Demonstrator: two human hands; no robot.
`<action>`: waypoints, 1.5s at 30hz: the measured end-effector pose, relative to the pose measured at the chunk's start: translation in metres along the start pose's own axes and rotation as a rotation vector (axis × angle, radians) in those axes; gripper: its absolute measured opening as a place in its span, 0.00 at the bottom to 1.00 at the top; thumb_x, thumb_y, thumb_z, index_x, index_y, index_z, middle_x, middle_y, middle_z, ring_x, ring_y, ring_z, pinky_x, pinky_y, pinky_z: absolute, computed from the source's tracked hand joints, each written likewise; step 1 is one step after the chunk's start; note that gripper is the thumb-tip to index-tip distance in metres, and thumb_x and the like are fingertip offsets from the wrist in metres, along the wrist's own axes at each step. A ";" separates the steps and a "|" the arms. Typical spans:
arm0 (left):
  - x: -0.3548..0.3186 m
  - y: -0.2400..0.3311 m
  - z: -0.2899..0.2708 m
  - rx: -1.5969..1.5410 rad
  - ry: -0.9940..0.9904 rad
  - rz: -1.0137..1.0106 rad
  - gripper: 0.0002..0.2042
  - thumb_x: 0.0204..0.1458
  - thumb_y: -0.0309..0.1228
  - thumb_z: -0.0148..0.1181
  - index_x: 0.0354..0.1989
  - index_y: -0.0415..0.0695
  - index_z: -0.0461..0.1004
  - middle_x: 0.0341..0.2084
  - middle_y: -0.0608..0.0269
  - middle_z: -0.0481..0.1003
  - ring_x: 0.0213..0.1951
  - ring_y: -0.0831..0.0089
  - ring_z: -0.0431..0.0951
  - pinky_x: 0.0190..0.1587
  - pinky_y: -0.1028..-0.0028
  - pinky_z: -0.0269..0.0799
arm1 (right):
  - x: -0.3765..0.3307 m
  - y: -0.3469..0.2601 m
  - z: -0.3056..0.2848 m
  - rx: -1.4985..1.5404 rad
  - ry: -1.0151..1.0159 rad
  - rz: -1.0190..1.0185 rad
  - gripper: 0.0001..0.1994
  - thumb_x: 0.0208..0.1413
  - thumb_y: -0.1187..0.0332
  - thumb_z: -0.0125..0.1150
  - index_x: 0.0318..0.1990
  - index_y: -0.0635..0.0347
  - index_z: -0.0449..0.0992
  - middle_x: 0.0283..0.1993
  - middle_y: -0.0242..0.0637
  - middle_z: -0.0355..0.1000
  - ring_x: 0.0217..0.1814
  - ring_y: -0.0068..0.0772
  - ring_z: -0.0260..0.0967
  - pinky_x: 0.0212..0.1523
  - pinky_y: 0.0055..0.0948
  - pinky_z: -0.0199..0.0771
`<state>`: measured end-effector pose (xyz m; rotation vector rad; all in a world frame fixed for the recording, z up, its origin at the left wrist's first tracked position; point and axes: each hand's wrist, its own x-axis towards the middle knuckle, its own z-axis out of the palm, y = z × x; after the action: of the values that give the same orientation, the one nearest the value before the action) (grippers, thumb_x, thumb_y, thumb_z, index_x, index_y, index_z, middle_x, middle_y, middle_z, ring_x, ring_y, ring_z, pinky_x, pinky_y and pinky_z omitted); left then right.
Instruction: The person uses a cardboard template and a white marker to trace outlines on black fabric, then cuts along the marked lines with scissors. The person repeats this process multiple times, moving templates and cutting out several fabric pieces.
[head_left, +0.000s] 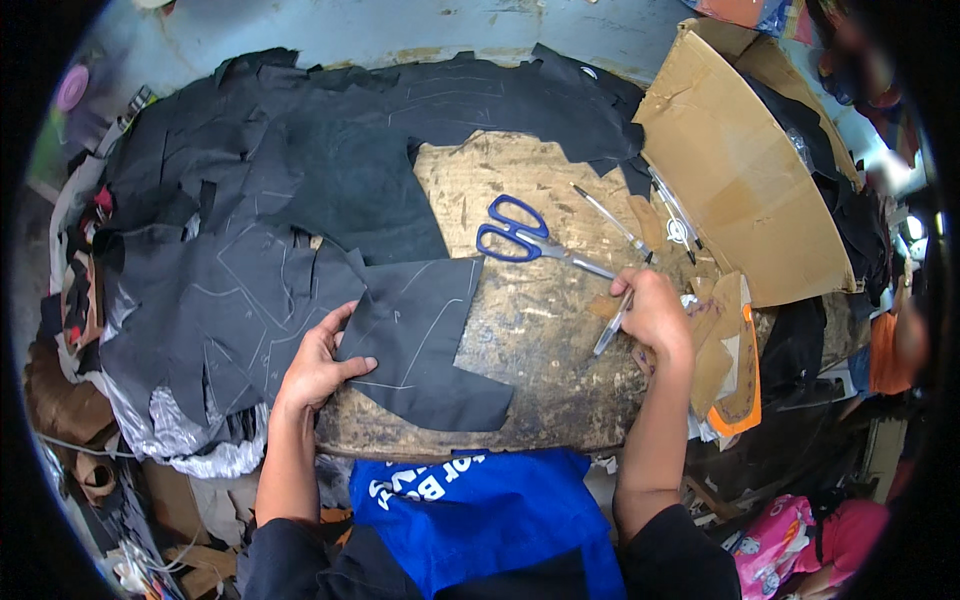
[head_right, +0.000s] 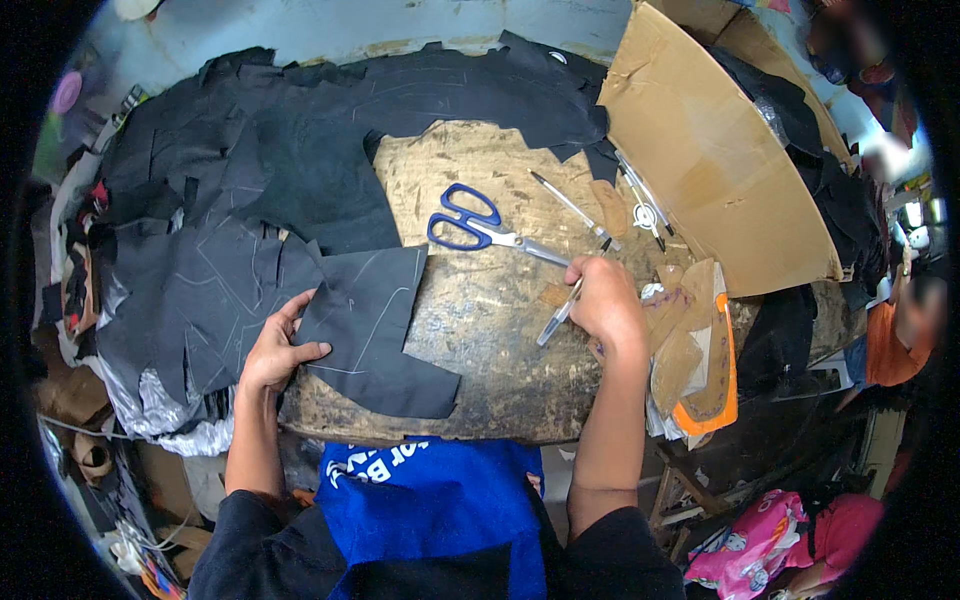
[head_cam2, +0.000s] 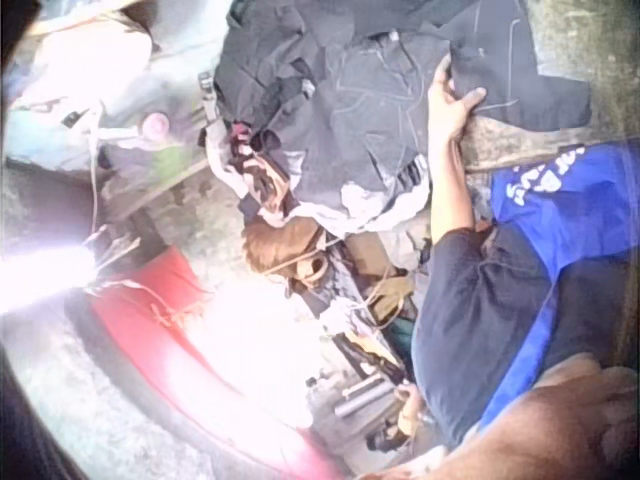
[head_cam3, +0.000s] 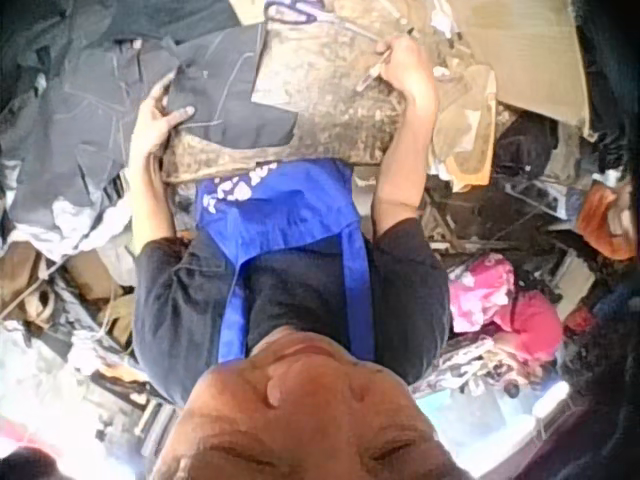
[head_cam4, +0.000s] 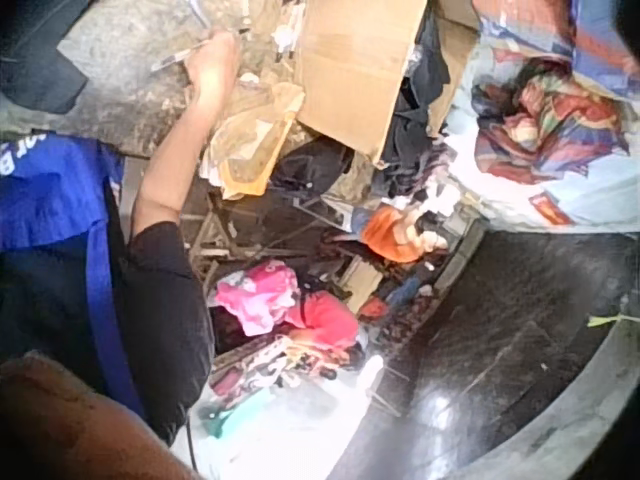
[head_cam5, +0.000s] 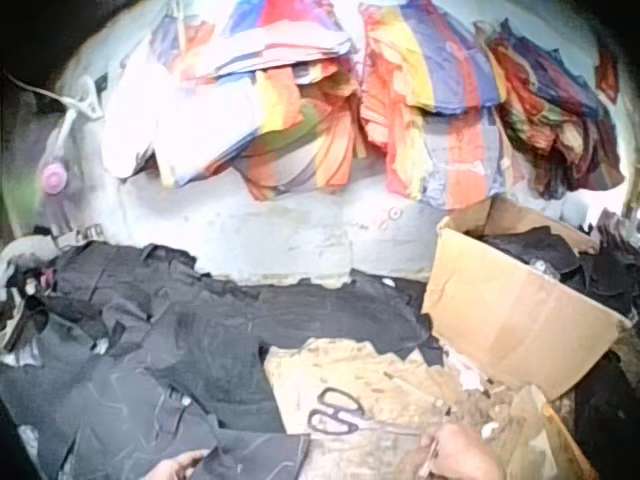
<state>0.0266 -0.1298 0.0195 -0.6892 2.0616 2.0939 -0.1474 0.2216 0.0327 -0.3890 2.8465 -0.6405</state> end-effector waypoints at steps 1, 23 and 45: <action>-0.003 -0.002 0.000 0.004 -0.033 0.030 0.38 0.38 0.09 0.59 0.63 0.29 0.53 0.42 0.51 0.76 0.40 0.71 0.77 0.47 0.75 0.72 | 0.000 -0.001 -0.001 0.060 -0.031 -0.017 0.14 0.31 0.84 0.64 0.31 0.66 0.75 0.23 0.41 0.71 0.28 0.35 0.71 0.33 0.32 0.69; 0.035 -0.002 0.000 -0.521 -0.110 -0.127 0.23 0.40 0.14 0.48 0.50 0.31 0.68 0.40 0.55 0.77 0.36 0.71 0.79 0.43 0.76 0.75 | 0.092 0.003 0.002 -0.200 0.381 -0.002 0.19 0.40 0.77 0.62 0.45 0.56 0.76 0.37 0.56 0.75 0.44 0.51 0.74 0.47 0.43 0.72; 0.013 0.087 0.045 1.506 -0.727 0.340 0.32 0.36 0.22 0.59 0.56 0.55 0.69 0.39 0.52 0.77 0.42 0.55 0.78 0.43 0.62 0.73 | 0.055 -0.103 0.054 -0.199 -0.098 -0.467 0.09 0.38 0.79 0.58 0.31 0.69 0.77 0.36 0.58 0.74 0.43 0.58 0.72 0.46 0.44 0.73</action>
<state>-0.0298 -0.0943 0.0923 0.5708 2.4415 0.2237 -0.1643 0.0943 0.0226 -1.1063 2.7417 -0.3929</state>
